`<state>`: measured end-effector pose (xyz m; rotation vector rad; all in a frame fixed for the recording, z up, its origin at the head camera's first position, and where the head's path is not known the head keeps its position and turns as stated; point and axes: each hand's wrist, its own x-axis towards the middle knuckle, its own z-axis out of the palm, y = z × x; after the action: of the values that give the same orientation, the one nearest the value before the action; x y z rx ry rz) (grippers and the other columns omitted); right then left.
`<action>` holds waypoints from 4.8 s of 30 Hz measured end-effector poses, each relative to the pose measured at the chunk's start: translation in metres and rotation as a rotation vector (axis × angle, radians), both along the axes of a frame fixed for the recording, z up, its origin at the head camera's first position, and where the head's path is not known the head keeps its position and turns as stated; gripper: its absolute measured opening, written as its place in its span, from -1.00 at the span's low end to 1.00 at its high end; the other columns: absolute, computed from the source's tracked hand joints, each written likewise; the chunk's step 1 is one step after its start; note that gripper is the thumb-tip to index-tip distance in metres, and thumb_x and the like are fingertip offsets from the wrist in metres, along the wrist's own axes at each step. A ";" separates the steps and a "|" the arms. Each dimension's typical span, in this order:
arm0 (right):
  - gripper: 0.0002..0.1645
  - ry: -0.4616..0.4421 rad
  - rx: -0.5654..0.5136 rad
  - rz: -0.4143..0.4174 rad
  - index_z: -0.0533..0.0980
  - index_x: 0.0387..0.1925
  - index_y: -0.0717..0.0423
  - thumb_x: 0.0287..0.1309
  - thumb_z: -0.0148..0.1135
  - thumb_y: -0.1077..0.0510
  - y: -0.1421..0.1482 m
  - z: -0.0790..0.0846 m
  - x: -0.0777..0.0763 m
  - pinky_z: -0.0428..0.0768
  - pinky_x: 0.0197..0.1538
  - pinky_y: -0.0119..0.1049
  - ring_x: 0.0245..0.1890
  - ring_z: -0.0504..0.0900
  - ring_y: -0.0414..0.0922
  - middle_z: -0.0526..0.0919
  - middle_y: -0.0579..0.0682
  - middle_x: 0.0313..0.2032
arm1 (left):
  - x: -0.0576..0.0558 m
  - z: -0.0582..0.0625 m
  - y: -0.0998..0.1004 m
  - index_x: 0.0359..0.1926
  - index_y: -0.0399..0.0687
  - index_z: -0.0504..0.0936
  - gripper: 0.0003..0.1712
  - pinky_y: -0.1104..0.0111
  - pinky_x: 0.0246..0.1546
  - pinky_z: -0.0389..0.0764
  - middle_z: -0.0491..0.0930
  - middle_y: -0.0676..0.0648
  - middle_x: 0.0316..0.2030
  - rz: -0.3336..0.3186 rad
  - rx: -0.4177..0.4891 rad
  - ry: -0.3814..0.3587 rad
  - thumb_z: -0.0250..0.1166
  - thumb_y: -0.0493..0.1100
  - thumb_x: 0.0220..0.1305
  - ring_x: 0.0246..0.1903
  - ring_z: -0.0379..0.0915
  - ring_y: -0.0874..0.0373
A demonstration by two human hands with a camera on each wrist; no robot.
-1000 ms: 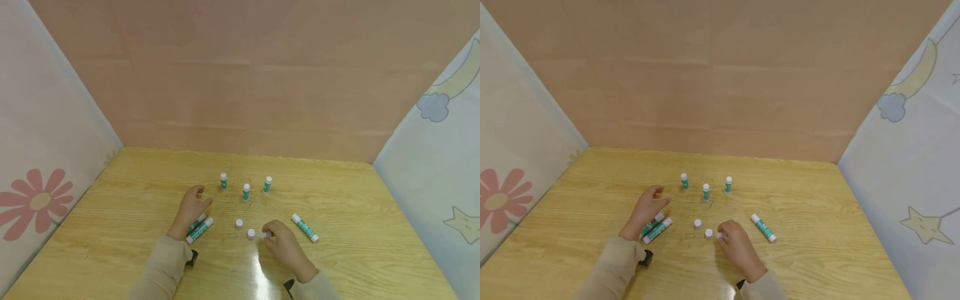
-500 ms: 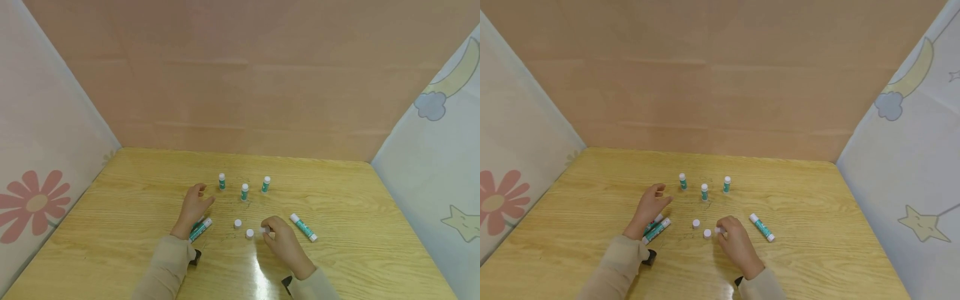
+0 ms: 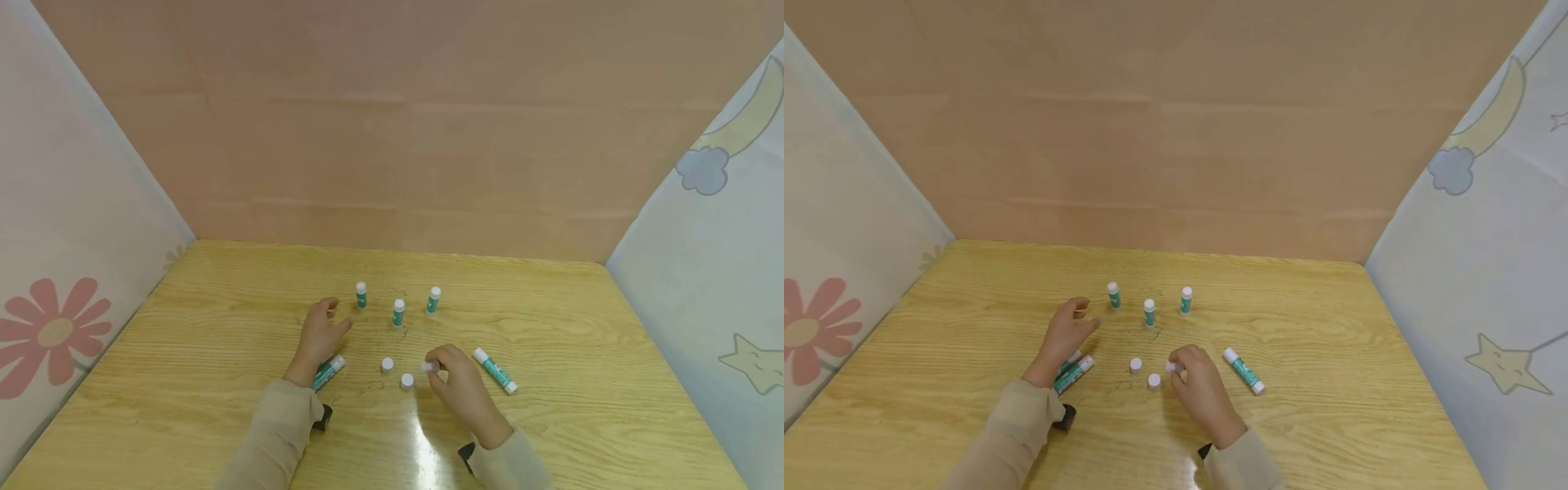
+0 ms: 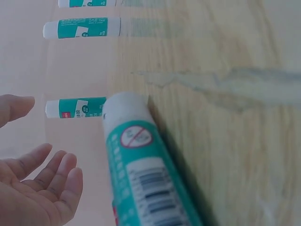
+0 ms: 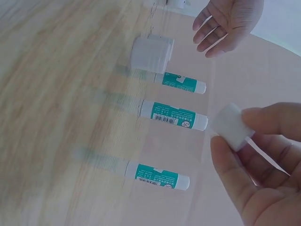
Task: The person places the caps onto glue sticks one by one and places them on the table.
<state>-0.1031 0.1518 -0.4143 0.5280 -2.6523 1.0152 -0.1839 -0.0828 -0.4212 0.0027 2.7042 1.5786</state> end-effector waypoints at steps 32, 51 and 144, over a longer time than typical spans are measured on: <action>-0.73 0.099 -0.015 0.003 0.45 -0.47 0.16 -0.26 0.29 0.46 0.004 0.005 0.000 0.51 -0.37 -0.29 -0.42 0.41 -0.23 0.47 -0.11 -0.43 | -0.014 -0.001 0.015 0.11 -0.33 0.22 -0.40 0.13 -0.11 0.38 0.23 -0.25 0.06 0.031 0.127 -0.033 0.20 -0.19 0.08 0.01 0.19 -0.11; -0.74 0.064 -0.039 -0.021 0.47 -0.48 0.17 -0.27 0.29 0.46 0.006 0.003 0.002 0.49 -0.36 -0.37 -0.43 0.40 -0.24 0.46 -0.13 -0.44 | -0.028 -0.005 0.023 0.10 -0.33 0.20 -0.40 0.12 -0.09 0.35 0.22 -0.25 0.04 0.089 0.190 -0.015 0.20 -0.22 0.07 -0.01 0.17 -0.10; -0.67 0.105 -0.205 0.017 0.47 -0.46 0.21 -0.35 0.29 0.54 0.003 0.000 0.005 0.52 -0.27 -0.44 -0.36 0.53 -0.14 0.51 -0.07 -0.39 | -0.009 0.014 0.036 -0.25 -0.22 0.33 -0.79 0.23 -0.15 0.43 0.41 -0.13 -0.26 0.020 0.254 0.041 0.15 -0.32 0.08 -0.18 0.34 0.03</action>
<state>-0.0984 0.1553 -0.4147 0.5430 -2.4212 1.2125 -0.1926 -0.0470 -0.4068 0.0098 2.5187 1.9368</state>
